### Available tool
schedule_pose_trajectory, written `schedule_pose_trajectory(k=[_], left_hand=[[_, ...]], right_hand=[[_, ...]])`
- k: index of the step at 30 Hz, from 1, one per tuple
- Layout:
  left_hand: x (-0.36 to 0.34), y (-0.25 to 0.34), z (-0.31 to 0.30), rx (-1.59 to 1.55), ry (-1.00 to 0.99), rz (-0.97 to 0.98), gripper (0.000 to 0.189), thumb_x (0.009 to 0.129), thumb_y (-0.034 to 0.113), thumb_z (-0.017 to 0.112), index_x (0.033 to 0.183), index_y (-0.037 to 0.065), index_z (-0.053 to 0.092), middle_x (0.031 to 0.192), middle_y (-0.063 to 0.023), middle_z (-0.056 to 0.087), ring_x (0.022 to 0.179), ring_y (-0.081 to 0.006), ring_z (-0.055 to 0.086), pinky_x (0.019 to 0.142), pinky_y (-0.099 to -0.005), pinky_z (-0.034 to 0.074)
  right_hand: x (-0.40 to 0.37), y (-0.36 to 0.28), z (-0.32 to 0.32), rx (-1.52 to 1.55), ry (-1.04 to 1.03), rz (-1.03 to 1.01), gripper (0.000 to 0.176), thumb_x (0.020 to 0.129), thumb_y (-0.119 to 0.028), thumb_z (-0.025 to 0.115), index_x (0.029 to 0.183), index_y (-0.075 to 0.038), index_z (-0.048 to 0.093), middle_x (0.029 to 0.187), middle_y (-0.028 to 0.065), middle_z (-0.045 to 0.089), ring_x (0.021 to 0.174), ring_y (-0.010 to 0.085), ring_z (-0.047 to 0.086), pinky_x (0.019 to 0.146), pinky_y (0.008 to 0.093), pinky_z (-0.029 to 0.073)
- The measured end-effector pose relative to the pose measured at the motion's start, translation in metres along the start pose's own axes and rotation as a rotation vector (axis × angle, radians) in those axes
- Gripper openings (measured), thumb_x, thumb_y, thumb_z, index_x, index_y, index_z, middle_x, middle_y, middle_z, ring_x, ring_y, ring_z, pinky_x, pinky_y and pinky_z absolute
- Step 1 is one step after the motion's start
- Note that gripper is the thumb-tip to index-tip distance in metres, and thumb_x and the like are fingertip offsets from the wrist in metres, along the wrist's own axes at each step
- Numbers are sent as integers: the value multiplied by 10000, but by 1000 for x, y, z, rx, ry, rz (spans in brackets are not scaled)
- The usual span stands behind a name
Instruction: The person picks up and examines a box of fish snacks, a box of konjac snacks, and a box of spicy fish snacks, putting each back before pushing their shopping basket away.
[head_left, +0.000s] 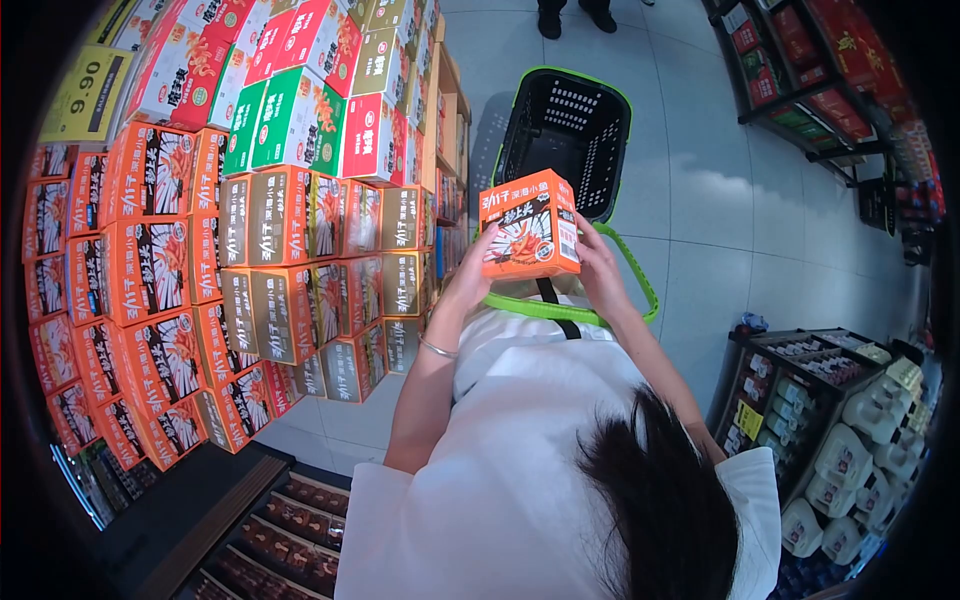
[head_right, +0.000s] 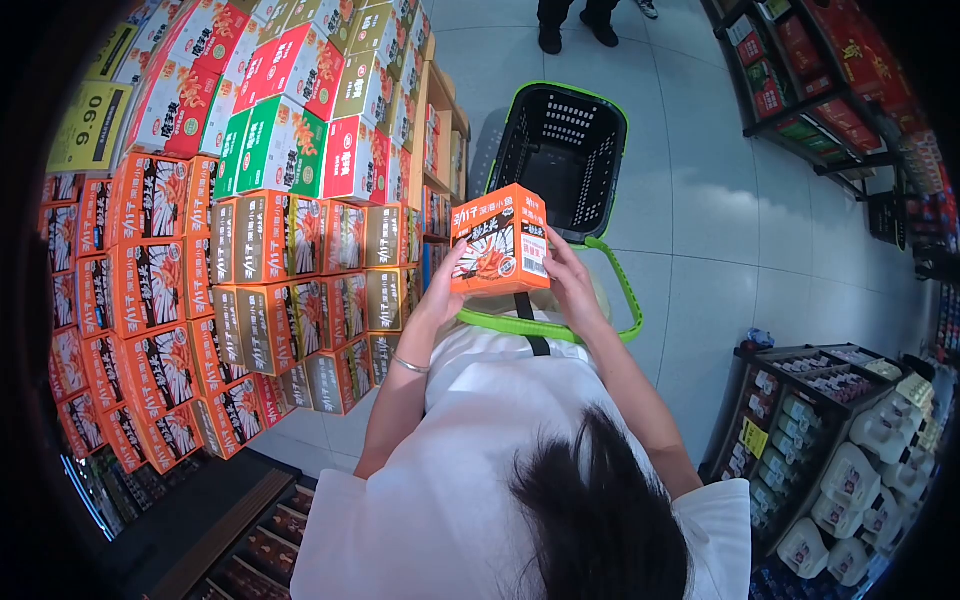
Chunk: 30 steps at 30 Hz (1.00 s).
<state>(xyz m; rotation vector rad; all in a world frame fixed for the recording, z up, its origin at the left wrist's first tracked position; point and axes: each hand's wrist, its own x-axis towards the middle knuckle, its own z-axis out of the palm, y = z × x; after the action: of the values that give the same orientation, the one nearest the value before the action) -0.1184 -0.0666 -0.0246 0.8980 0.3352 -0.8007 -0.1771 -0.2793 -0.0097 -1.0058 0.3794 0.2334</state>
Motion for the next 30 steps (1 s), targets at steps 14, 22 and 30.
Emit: schedule_pose_trajectory(k=[14,22,30], left_hand=[[4,2,-5,-14,8,-70,544,955,473,500,1349,99,477,1292,-82,585,1207,-214,553,1040,-443,407],[1,4,-2,10,43,-47,528,955,481,488,1318,97,502,1265,-81,599,1184,-211,568,1039,-444,409],[3,0,-10,-28,60,-56,520,912,482,498,1248,91,561,1198,-82,640,1139,-212,597,1027,-437,423]], right_hand=[[-1,-6,8,10,-3,7,591,968,-199,526,1499,-82,296,1246,60,523,1226,155,485,1078,328,340],[0,-5,7,13,13,28,595,967,-196,524,1505,-94,290,1235,55,525,1216,155,493,1072,331,349],[0,-6,10,11,-37,19,586,969,-200,519,1502,-103,298,1235,55,532,1214,161,499,1064,339,362]])
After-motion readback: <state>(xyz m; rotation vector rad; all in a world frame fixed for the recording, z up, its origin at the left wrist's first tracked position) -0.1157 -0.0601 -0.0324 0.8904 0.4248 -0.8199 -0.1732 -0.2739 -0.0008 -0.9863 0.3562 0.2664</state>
